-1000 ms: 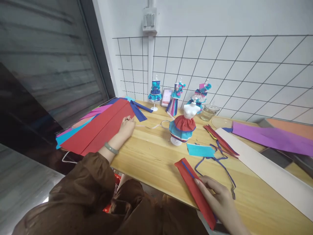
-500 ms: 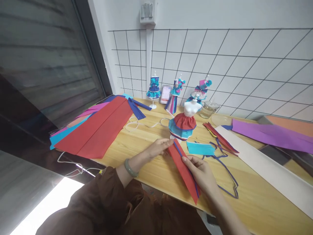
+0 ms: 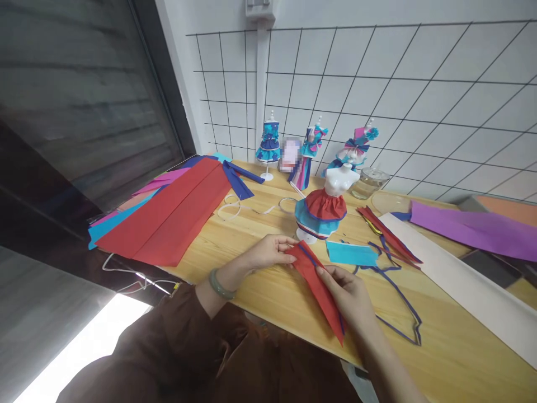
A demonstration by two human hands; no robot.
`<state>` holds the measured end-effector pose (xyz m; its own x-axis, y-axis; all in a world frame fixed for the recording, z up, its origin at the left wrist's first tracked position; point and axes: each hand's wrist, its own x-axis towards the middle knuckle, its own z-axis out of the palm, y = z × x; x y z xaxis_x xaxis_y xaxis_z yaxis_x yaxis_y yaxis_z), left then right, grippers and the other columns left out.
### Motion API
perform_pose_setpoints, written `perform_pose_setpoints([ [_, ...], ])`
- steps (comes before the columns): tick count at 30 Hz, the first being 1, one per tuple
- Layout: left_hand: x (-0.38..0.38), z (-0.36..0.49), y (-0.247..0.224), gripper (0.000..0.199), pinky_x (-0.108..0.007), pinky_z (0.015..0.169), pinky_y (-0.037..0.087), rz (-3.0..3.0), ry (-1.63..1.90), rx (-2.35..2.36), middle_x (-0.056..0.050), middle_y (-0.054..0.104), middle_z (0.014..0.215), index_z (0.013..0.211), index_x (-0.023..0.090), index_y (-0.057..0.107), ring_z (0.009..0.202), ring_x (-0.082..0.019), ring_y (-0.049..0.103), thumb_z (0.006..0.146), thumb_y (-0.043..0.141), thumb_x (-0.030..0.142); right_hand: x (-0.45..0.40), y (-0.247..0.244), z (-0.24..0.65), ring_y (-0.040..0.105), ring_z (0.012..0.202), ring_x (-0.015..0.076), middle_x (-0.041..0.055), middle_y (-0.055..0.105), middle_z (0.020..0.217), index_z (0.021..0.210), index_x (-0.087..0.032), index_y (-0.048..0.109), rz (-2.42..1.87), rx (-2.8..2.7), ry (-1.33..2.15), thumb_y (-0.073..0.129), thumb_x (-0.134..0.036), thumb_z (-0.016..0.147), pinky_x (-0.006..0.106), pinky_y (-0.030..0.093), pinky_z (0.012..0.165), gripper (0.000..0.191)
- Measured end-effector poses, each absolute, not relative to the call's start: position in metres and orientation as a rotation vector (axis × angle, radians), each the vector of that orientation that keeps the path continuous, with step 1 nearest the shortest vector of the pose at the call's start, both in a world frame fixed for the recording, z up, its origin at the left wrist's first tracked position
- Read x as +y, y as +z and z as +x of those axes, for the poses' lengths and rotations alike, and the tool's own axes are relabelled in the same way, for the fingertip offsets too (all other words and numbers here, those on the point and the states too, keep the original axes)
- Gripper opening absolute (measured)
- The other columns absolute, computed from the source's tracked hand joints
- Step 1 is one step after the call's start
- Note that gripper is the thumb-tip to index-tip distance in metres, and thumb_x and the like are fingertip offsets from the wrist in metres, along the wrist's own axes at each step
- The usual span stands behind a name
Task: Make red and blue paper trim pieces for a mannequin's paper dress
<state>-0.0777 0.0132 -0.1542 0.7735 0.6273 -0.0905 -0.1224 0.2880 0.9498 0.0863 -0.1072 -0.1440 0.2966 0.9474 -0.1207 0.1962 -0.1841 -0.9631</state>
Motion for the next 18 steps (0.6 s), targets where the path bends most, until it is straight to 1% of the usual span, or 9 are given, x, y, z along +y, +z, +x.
perform_pose_setpoints([
  [3,0.0127,-0.0774,-0.1508,0.055,-0.028,0.074,0.048,1.225,0.498,0.486,-0.01,0.069,0.093,0.102,0.01,0.062,0.074,-0.014,0.064,0.054,0.082,0.027,-0.1076,-0.1459,0.0849,0.055,0.057,0.0149,0.0033,0.066,0.065,0.074,-0.016,0.067,-1.599,-1.085,1.001,0.062,-0.056,0.071,0.025,0.042,0.053,0.04],
  [6,0.0114,-0.0761,-0.1479,0.048,-0.029,0.079,0.047,1.264,0.479,0.482,-0.009,0.069,0.094,0.098,0.011,0.064,0.081,-0.017,0.064,0.057,0.081,0.032,-0.1073,-0.1479,0.082,0.052,0.054,0.0136,0.0019,0.064,0.061,0.072,-0.016,0.067,-1.601,-1.154,1.016,0.06,-0.056,0.072,0.024,0.04,0.05,0.041],
  [9,0.0112,-0.0751,-0.1493,0.04,-0.03,0.079,0.047,1.262,0.477,0.525,-0.008,0.07,0.087,0.086,0.01,0.066,0.077,-0.016,0.064,0.06,0.078,0.038,-0.1067,-0.1483,0.079,0.049,0.052,0.0125,0.0006,0.06,0.057,0.069,-0.016,0.066,-1.625,-1.24,0.974,0.059,-0.057,0.072,0.023,0.038,0.049,0.042],
  [11,0.0123,-0.0749,-0.152,0.039,-0.031,0.078,0.047,1.237,0.465,0.551,-0.007,0.07,0.081,0.082,0.01,0.066,0.073,-0.016,0.064,0.059,0.078,0.04,-0.1063,-0.1481,0.0781,0.049,0.052,0.0127,0.0001,0.06,0.056,0.069,-0.016,0.066,-1.63,-1.267,0.96,0.058,-0.057,0.073,0.023,0.038,0.049,0.043],
  [13,0.0141,-0.0751,-0.1544,0.04,-0.031,0.078,0.047,1.212,0.466,0.565,-0.006,0.07,0.079,0.08,0.009,0.066,0.072,-0.015,0.064,0.058,0.079,0.04,-0.106,-0.1483,0.0786,0.052,0.055,0.0138,0.0008,0.062,0.06,0.073,-0.016,0.068,-1.629,-1.266,0.982,0.058,-0.057,0.073,0.024,0.039,0.051,0.042],
  [17,0.0194,-0.0762,-0.1552,0.039,-0.031,0.077,0.048,1.185,0.524,0.599,-0.006,0.07,0.076,0.077,0.009,0.066,0.069,-0.015,0.064,0.056,0.079,0.039,-0.1067,-0.15,0.0843,0.059,0.065,0.0184,0.0043,0.069,0.073,0.084,-0.015,0.069,-1.609,-1.218,1.1,0.061,-0.056,0.071,0.027,0.044,0.059,0.043],
  [18,0.0207,-0.0765,-0.1549,0.038,-0.032,0.078,0.048,1.179,0.539,0.605,-0.006,0.07,0.075,0.076,0.009,0.066,0.069,-0.015,0.064,0.056,0.08,0.039,-0.1073,-0.1505,0.0864,0.06,0.066,0.0188,0.0046,0.069,0.074,0.085,-0.015,0.069,-1.609,-1.194,1.12,0.062,-0.056,0.07,0.027,0.045,0.059,0.044],
])
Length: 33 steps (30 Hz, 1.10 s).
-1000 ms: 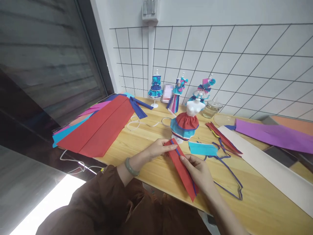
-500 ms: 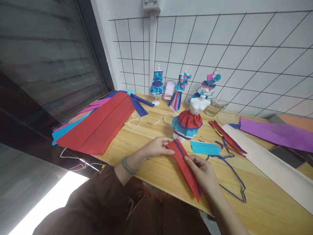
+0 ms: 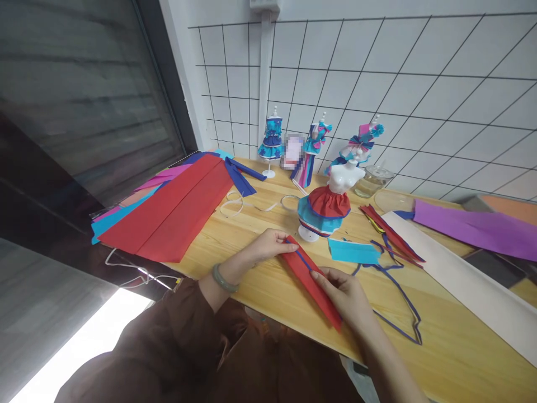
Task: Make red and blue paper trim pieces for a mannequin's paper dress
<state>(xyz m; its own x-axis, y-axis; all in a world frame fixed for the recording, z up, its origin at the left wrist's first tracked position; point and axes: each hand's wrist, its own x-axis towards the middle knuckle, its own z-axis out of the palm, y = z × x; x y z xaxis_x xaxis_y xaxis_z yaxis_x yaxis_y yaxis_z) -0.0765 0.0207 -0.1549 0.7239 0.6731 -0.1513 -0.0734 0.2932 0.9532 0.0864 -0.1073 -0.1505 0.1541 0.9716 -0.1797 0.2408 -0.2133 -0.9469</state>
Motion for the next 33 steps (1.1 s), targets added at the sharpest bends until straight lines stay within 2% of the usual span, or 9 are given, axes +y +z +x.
perform_pose_setpoints([
  [7,0.025,-0.078,-0.152,0.038,-0.031,0.078,0.047,1.133,0.653,0.64,-0.005,0.07,0.075,0.077,0.009,0.065,0.068,-0.014,0.063,0.054,0.081,0.035,-0.119,-0.149,0.103,0.055,0.051,0.0137,0.0005,0.064,0.06,0.072,-0.016,0.064,-1.717,-1.029,1.107,0.07,-0.054,0.062,0.023,0.039,0.046,0.039],
  [13,0.025,-0.079,-0.149,0.037,-0.028,0.074,0.046,1.11,0.674,0.669,-0.005,0.069,0.075,0.077,0.009,0.064,0.067,-0.013,0.062,0.054,0.081,0.033,-0.127,-0.146,0.116,0.057,0.055,0.0148,0.0005,0.065,0.064,0.073,-0.018,0.065,-1.788,-1.009,1.046,0.067,-0.053,0.066,0.023,0.041,0.049,0.036],
  [23,0.03,-0.08,-0.157,0.033,-0.025,0.07,0.045,1.145,0.64,0.677,-0.003,0.069,0.072,0.075,0.01,0.063,0.065,-0.012,0.062,0.056,0.08,0.031,-0.129,-0.147,0.123,0.055,0.053,0.0146,0.0014,0.064,0.062,0.075,-0.017,0.064,-1.809,-1.063,1.113,0.061,-0.06,0.069,0.026,0.04,0.051,0.043],
  [26,0.031,-0.08,-0.159,0.032,-0.026,0.071,0.046,1.155,0.635,0.663,-0.003,0.069,0.073,0.077,0.011,0.063,0.066,-0.012,0.062,0.058,0.079,0.032,-0.126,-0.142,0.122,0.059,0.061,0.0173,0.0038,0.067,0.069,0.076,-0.018,0.065,-1.763,-1.109,1.119,0.063,-0.059,0.067,0.028,0.044,0.057,0.042],
  [30,0.028,-0.079,-0.16,0.032,-0.027,0.072,0.047,1.225,0.554,0.631,-0.004,0.07,0.075,0.077,0.011,0.063,0.068,-0.013,0.063,0.06,0.078,0.034,-0.116,-0.135,0.115,0.062,0.077,0.0197,0.0063,0.07,0.085,0.086,-0.019,0.066,-1.673,-1.215,1.146,0.067,-0.053,0.068,0.028,0.047,0.067,0.039],
  [33,0.025,-0.079,-0.161,0.034,-0.028,0.074,0.048,1.274,0.469,0.596,-0.005,0.071,0.079,0.08,0.011,0.064,0.07,-0.014,0.064,0.061,0.077,0.036,-0.106,-0.136,0.105,0.06,0.073,0.0175,0.0058,0.069,0.085,0.089,-0.018,0.065,-1.65,-1.323,1.222,0.065,-0.052,0.071,0.027,0.045,0.063,0.038],
])
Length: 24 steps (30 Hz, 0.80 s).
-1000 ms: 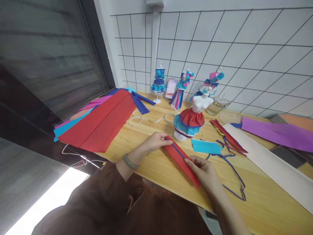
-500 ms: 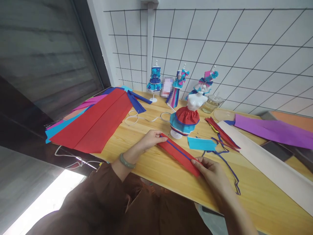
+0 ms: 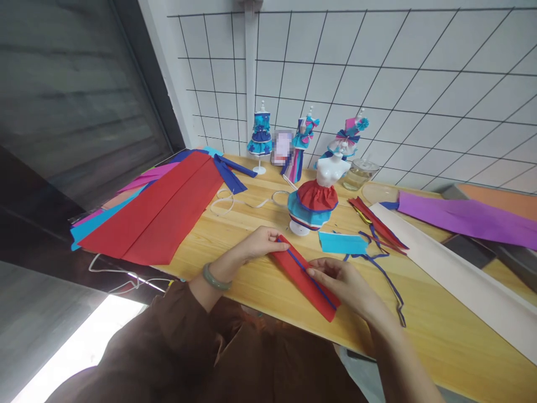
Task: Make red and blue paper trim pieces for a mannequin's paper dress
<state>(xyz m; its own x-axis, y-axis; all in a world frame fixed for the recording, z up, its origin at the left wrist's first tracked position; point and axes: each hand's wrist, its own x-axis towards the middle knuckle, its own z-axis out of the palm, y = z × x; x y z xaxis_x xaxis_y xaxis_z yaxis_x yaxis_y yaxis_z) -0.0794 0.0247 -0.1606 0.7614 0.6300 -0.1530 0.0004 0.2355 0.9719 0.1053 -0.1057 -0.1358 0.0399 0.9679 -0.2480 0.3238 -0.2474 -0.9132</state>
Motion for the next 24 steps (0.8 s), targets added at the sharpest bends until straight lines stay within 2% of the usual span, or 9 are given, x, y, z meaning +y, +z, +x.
perform_pose_setpoints([
  [3,0.024,-0.081,-0.16,0.036,-0.028,0.075,0.048,1.304,0.426,0.561,-0.007,0.071,0.084,0.083,0.011,0.065,0.074,-0.015,0.065,0.061,0.077,0.037,-0.095,-0.142,0.097,0.05,0.056,0.0108,0.0011,0.063,0.068,0.079,-0.016,0.063,-1.661,-1.392,1.299,0.061,-0.054,0.073,0.024,0.036,0.052,0.038],
  [6,0.024,-0.082,-0.159,0.036,-0.028,0.075,0.049,1.307,0.417,0.545,-0.007,0.071,0.084,0.084,0.011,0.066,0.074,-0.016,0.065,0.061,0.078,0.037,-0.09,-0.149,0.095,0.035,0.046,0.0063,-0.0045,0.048,0.051,0.062,-0.016,0.055,-1.67,-1.402,1.362,0.059,-0.056,0.072,0.022,0.025,0.045,0.042],
  [9,0.026,-0.082,-0.158,0.036,-0.029,0.073,0.049,1.283,0.429,0.553,-0.006,0.071,0.079,0.081,0.01,0.066,0.069,-0.015,0.065,0.059,0.079,0.035,-0.093,-0.15,0.099,0.031,0.046,0.0053,-0.0059,0.042,0.047,0.053,-0.016,0.05,-1.652,-1.417,1.426,0.061,-0.056,0.07,0.022,0.024,0.046,0.045],
  [15,0.029,-0.083,-0.157,0.032,-0.027,0.071,0.049,1.275,0.453,0.579,-0.005,0.07,0.077,0.079,0.01,0.066,0.068,-0.013,0.064,0.06,0.079,0.032,-0.108,-0.143,0.109,0.024,0.044,0.0043,-0.0077,0.034,0.045,0.049,-0.017,0.046,-1.658,-1.431,1.536,0.066,-0.051,0.067,0.022,0.02,0.045,0.043],
  [20,0.032,-0.083,-0.16,0.03,-0.026,0.072,0.048,1.289,0.47,0.591,-0.005,0.07,0.077,0.079,0.01,0.066,0.068,-0.012,0.064,0.06,0.079,0.03,-0.118,-0.14,0.115,0.032,0.041,0.0048,-0.0063,0.039,0.042,0.046,-0.016,0.048,-1.667,-1.423,1.641,0.065,-0.045,0.068,0.021,0.026,0.044,0.04],
  [24,0.034,-0.084,-0.162,0.029,-0.025,0.072,0.048,1.29,0.476,0.583,-0.005,0.07,0.077,0.079,0.01,0.067,0.068,-0.012,0.064,0.061,0.078,0.03,-0.124,-0.136,0.12,0.054,0.047,0.0102,0.0016,0.063,0.051,0.056,-0.014,0.065,-1.713,-1.368,1.756,0.062,-0.04,0.07,0.023,0.043,0.052,0.029],
])
